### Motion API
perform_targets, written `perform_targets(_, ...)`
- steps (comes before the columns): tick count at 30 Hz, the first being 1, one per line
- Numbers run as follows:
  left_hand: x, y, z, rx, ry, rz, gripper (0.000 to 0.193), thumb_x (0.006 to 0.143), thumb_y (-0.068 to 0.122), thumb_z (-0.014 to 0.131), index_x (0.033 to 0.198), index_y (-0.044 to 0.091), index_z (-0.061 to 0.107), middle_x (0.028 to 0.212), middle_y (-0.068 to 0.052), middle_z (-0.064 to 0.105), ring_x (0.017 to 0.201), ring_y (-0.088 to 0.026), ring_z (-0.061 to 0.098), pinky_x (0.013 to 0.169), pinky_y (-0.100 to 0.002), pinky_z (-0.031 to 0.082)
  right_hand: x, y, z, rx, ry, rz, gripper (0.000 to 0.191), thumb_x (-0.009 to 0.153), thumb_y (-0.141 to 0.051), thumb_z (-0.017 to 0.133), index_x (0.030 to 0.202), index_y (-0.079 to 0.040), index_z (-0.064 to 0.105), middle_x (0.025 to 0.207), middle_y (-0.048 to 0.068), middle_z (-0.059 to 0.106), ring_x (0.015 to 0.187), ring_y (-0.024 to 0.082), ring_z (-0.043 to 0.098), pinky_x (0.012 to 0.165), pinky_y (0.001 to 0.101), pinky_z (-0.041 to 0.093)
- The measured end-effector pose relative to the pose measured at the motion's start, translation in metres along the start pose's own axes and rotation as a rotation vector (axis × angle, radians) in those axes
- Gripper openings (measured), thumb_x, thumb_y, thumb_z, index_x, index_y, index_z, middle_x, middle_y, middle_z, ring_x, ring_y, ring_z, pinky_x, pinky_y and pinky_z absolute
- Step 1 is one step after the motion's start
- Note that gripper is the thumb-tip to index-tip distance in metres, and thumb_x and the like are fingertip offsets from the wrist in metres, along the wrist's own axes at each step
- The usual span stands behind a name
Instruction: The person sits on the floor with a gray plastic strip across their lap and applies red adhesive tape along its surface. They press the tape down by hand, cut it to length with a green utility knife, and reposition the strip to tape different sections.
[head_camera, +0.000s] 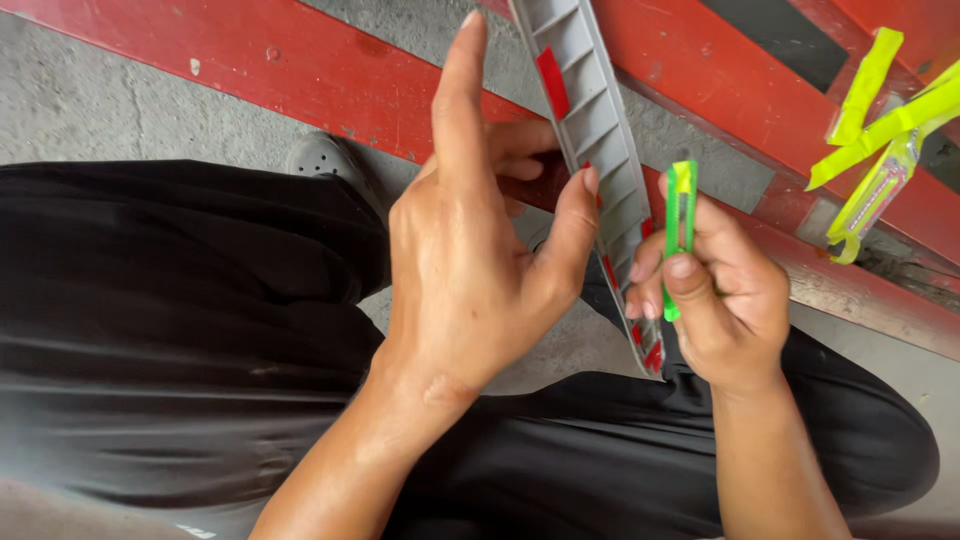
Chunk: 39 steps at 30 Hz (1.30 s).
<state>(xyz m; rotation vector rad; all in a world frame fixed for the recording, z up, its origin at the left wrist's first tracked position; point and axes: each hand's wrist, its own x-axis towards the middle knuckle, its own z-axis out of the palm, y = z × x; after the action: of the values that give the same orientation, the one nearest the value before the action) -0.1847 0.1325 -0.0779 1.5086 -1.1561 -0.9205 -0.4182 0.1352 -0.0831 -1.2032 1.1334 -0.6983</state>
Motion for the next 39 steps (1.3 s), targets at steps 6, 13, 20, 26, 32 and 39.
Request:
perform_targets(6,0.010,-0.001,0.015,-0.048,-0.062,-0.055,0.073,0.092,0.007,0.074,0.149,-0.009,0.033,0.086,-0.009,0.077,0.071,-0.020,0.079,0.064,-0.029,0.062,-0.010,0.004,0.006,-0.014,0.018,-0.033,0.052,0.112,-0.022,0.058,0.153,0.007,0.046,0.098,0.010,0.063,0.070,0.008,0.051,0.065,0.0256,0.047)
perform_targets(13,-0.006,-0.001,0.013,-0.131,-0.047,-0.100,0.059,0.098,0.002,0.072,0.148,-0.005,0.041,0.085,-0.007,0.075,0.076,-0.013,0.081,0.063,-0.023,0.063,-0.014,-0.009,0.004,0.015,-0.004,0.007,0.054,0.113,-0.030,0.052,0.154,0.005,0.047,0.099,0.009,0.063,0.072,0.006,0.049,0.067,0.0232,0.044)
perform_targets(20,-0.018,-0.010,-0.004,-0.239,0.067,-0.114,0.050,0.106,-0.001,0.070,0.147,-0.002,0.040,0.088,-0.007,0.073,0.081,-0.010,0.081,0.069,-0.022,0.066,-0.012,-0.006,-0.002,0.304,-0.153,0.168,0.056,0.111,-0.024,0.057,0.157,0.004,0.044,0.104,0.011,0.059,0.075,0.009,0.045,0.066,0.0256,0.041)
perform_targets(26,-0.011,-0.016,-0.013,-0.278,0.053,-0.207,0.052,0.099,0.001,0.070,0.144,0.000,0.043,0.085,-0.006,0.073,0.075,-0.010,0.079,0.061,-0.021,0.064,-0.003,0.007,-0.005,0.478,-0.175,0.236,0.051,0.111,-0.022,0.058,0.153,0.004,0.049,0.092,0.007,0.054,0.068,0.008,0.038,0.061,0.0248,0.033)
perform_targets(32,-0.007,-0.027,-0.020,-0.267,0.055,-0.158,0.051,0.101,0.005,0.073,0.142,0.002,0.044,0.083,-0.004,0.074,0.078,-0.011,0.081,0.067,-0.022,0.066,0.004,0.017,-0.002,0.460,-0.137,0.260,0.048,0.111,-0.024,0.059,0.150,0.004,0.052,0.088,0.006,0.052,0.066,0.007,0.035,0.059,0.0234,0.029)
perform_targets(39,-0.008,-0.031,-0.020,-0.269,0.053,-0.163,0.054,0.101,0.005,0.075,0.144,0.002,0.043,0.084,-0.004,0.074,0.077,-0.010,0.080,0.068,-0.022,0.066,0.004,0.019,0.002,0.428,-0.111,0.255,0.041,0.112,-0.026,0.058,0.139,0.004,0.057,0.083,0.004,0.051,0.064,0.006,0.034,0.058,0.0227,0.028)
